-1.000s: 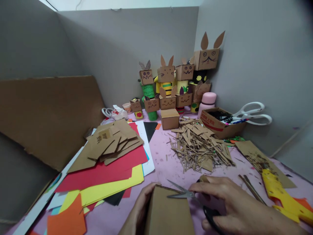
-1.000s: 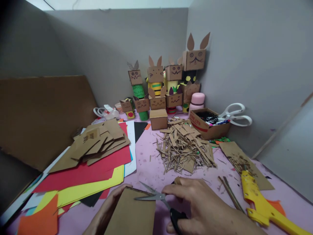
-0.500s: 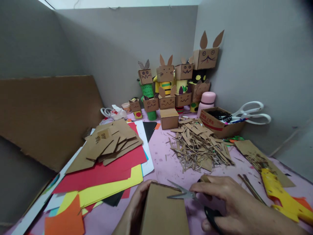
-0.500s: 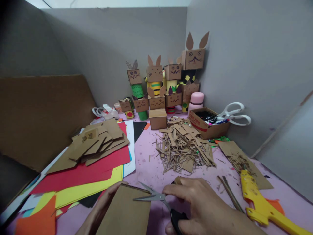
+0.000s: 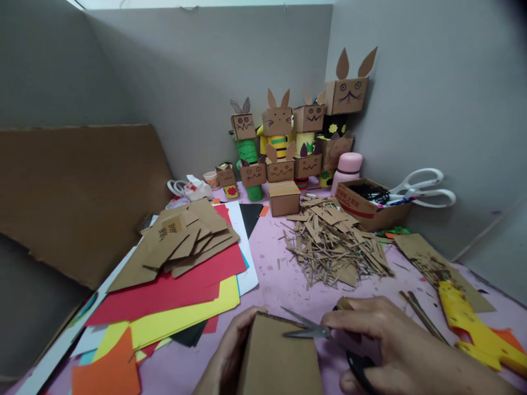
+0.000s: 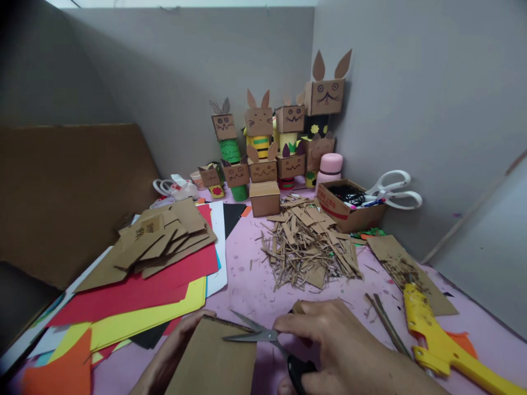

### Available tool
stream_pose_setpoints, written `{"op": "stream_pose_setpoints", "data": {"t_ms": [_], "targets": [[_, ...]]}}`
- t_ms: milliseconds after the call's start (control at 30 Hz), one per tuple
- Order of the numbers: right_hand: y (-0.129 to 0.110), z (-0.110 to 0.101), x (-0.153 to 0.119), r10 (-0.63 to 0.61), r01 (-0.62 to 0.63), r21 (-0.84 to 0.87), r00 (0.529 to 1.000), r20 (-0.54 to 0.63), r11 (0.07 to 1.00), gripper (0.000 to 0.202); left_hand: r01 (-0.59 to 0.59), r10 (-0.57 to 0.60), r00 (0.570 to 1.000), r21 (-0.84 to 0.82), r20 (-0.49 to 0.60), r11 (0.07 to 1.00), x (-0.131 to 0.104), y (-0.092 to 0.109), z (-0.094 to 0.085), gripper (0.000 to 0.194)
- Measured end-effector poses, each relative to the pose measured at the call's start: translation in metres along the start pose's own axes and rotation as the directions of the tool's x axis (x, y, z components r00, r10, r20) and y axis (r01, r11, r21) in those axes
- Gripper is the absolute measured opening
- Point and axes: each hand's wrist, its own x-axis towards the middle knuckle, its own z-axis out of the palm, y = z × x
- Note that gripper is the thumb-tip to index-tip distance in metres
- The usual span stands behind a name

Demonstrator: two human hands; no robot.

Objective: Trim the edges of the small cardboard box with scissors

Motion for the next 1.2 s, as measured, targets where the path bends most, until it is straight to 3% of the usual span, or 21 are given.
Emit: {"op": "stream_pose_setpoints", "data": {"t_ms": [67,133,300,433,600,733,1000,1200], "targets": [[-0.001,0.001,0.001,-0.018,0.017,-0.038,1.0,-0.004,0.999,0.021,0.099,-0.099,0.995,-0.068,0.004,0.993,0.013,-0.002,0.0,0.028],[-0.002,0.0,0.001,-0.032,0.032,-0.067,0.999,-0.009,0.997,0.018,0.114,-0.111,0.993,-0.119,0.037,0.986,0.019,-0.004,-0.002,0.028],[-0.001,-0.003,0.0,-0.027,0.026,-0.044,1.0,-0.016,0.999,0.033,0.104,-0.101,0.988,-0.017,0.12,0.994,0.018,-0.009,-0.007,0.037],[0.001,-0.005,-0.001,-0.003,0.002,-0.045,1.0,-0.009,0.999,0.034,0.016,-0.02,0.998,0.062,0.055,0.998,0.019,-0.019,-0.02,0.035],[0.002,-0.005,-0.002,-0.006,0.005,-0.042,1.0,-0.02,0.999,0.034,-0.002,0.0,1.0,0.064,0.03,0.998,0.021,-0.021,-0.03,0.035],[0.002,-0.003,-0.003,-0.042,0.039,-0.078,0.998,-0.042,0.996,0.032,-0.038,0.035,0.998,0.073,0.049,0.997,0.013,-0.015,-0.021,0.027],[0.003,0.0,-0.001,-0.061,0.055,-0.116,0.997,-0.048,0.992,0.035,-0.089,0.087,0.995,0.049,0.05,0.995,0.004,-0.01,-0.006,0.037],[0.006,0.003,-0.001,-0.11,0.096,-0.13,0.989,-0.103,0.987,0.035,-0.066,0.063,0.996,0.044,0.066,0.997,0.004,-0.002,0.005,0.045]]}}
